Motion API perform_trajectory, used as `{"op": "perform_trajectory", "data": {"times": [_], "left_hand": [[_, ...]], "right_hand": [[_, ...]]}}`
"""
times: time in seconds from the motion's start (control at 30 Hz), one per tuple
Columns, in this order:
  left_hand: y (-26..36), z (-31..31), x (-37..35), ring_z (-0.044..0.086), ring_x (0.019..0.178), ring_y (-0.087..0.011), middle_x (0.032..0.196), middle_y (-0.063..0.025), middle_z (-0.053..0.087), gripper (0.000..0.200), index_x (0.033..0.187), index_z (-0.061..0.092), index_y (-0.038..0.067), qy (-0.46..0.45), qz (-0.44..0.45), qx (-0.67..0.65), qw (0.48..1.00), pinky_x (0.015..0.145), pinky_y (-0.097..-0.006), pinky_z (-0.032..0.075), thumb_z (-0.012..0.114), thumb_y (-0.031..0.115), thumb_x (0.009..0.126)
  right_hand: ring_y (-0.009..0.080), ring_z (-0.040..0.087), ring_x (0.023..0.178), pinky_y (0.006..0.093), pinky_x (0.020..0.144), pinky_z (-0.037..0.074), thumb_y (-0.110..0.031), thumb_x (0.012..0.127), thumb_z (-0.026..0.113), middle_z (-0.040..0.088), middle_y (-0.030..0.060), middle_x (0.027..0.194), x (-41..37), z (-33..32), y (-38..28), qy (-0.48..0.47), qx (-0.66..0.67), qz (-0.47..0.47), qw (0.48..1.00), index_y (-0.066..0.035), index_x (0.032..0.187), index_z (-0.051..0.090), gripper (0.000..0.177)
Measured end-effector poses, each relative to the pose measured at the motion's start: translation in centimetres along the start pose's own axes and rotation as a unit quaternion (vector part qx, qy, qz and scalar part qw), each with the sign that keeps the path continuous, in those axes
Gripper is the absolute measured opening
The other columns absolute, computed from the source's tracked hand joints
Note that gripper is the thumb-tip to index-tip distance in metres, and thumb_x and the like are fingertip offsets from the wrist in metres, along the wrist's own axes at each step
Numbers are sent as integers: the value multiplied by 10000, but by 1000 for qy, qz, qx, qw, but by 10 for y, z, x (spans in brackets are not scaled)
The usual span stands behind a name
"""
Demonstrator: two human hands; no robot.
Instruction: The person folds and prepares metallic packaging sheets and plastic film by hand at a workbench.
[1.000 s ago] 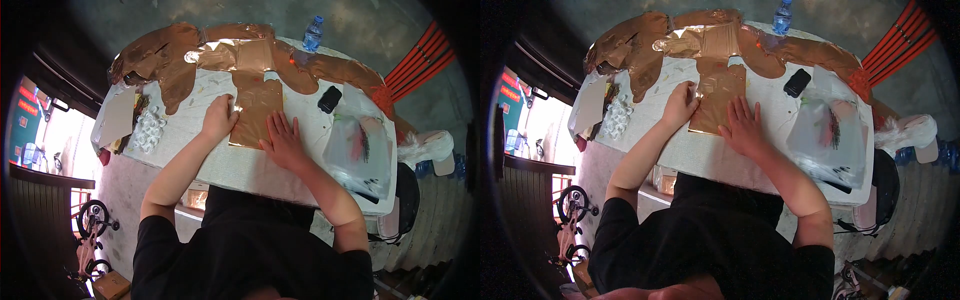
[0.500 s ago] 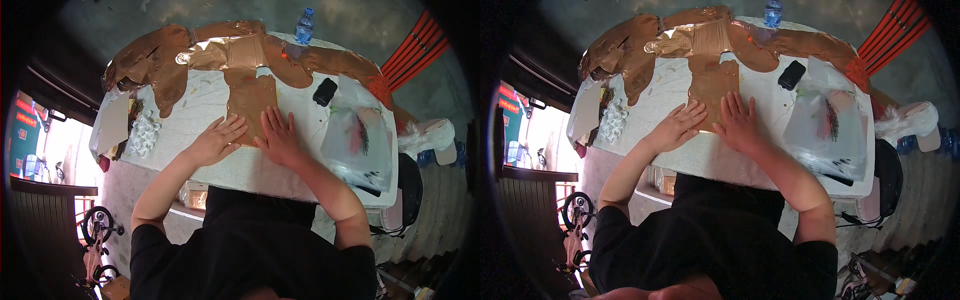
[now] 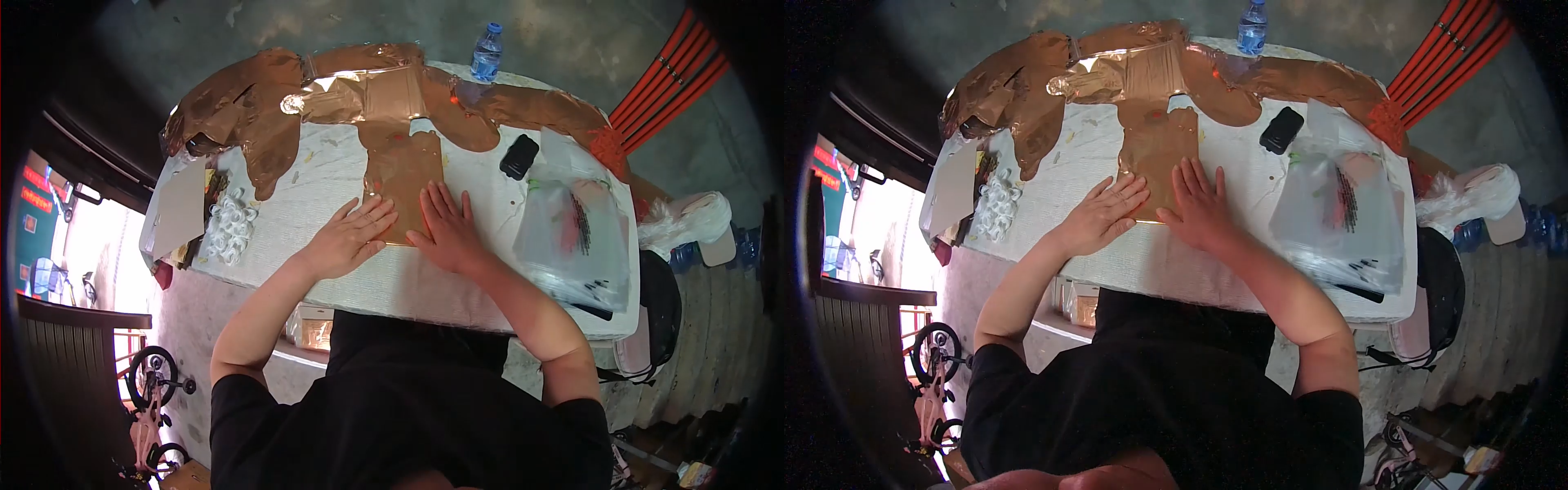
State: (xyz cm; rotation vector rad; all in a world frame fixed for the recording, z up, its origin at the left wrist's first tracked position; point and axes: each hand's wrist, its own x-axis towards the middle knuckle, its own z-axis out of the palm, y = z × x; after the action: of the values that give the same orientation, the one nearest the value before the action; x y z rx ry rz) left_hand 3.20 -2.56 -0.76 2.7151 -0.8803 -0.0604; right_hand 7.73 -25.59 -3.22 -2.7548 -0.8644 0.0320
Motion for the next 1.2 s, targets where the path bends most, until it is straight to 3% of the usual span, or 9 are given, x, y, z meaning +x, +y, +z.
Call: {"op": "perform_trajectory", "data": {"times": [0.07, 0.3, 0.5, 0.57, 0.77, 0.87, 0.93, 1.07, 1.2], "left_hand": [[0, 0, 0, 182, 1403, -230, 1491, -76, 277, 502, 1413, 338, 113, -1, -2, 0, 1000, 1127, -436, 149, 416, 309, 957], [-3, 1, 0, 168, 1407, -236, 1507, -76, 239, 522, 1434, 295, 116, -21, -5, -15, 1000, 1138, -443, 106, 401, 312, 963], [-6, 8, 0, 163, 1409, -219, 1500, -70, 260, 508, 1419, 325, 117, -9, -1, -14, 1000, 1132, -435, 126, 383, 341, 967], [-6, 7, 0, 161, 1409, -218, 1500, -70, 259, 509, 1420, 323, 117, -9, -3, -11, 1000, 1132, -435, 125, 381, 345, 968], [-4, 3, 0, 175, 1406, -231, 1508, -85, 231, 539, 1435, 285, 101, -21, -2, -33, 999, 1136, -448, 104, 401, 338, 964], [-8, 1, 3, 190, 1401, -239, 1498, -114, 246, 555, 1425, 292, 65, 31, -24, -132, 990, 1134, -456, 102, 408, 345, 960], [-14, -1, 7, 202, 1398, -244, 1482, -140, 273, 573, 1414, 299, 38, 10, -34, -37, 999, 1133, -461, 94, 408, 364, 956], [-31, 3, 19, 213, 1394, -247, 1467, -146, 302, 578, 1406, 309, 27, 20, -31, -13, 999, 1132, -470, 89, 398, 375, 954], [-32, 2, 29, 239, 1382, -250, 1455, -139, 326, 570, 1400, 322, 27, 30, -55, 93, 994, 1131, -476, 92, 385, 378, 955]], "right_hand": [[278, 105, 1417, 517, 1122, 19, -490, 894, 432, 171, 172, 1508, 1, -6, 0, -37, 4, 6, 999, 14, 1432, 195, 774], [267, 88, 1421, 512, 1124, 24, -503, 887, 439, 158, 173, 1512, 1, -8, -1, -27, -21, -4, 999, 16, 1435, 185, 797], [294, 162, 1402, 523, 1117, 76, -446, 892, 478, 219, 194, 1487, 18, -32, -10, -104, -41, 32, 993, 24, 1415, 236, 744], [318, 192, 1389, 503, 1120, 105, -400, 904, 483, 242, 205, 1473, 26, -7, 2, 24, -2, -58, 998, 19, 1406, 256, 692], [352, 207, 1377, 475, 1124, 125, -417, 904, 466, 248, 221, 1466, 30, 12, 7, 60, -1, -84, 995, 24, 1396, 277, 687], [349, 187, 1383, 467, 1128, 124, -397, 912, 468, 225, 203, 1479, 30, 8, 4, 39, -19, -71, 997, 8, 1420, 225, 694], [349, 186, 1383, 465, 1129, 122, -402, 912, 465, 225, 205, 1478, 29, 9, 4, 41, -18, -72, 996, 8, 1420, 225, 696], [348, 187, 1383, 460, 1131, 121, -418, 911, 451, 226, 209, 1476, 29, 6, 2, 35, -26, -68, 997, 14, 1416, 231, 699], [348, 186, 1383, 462, 1131, 122, -425, 911, 442, 226, 214, 1474, 29, 9, 4, 46, -23, -68, 996, 19, 1411, 237, 699]]}}
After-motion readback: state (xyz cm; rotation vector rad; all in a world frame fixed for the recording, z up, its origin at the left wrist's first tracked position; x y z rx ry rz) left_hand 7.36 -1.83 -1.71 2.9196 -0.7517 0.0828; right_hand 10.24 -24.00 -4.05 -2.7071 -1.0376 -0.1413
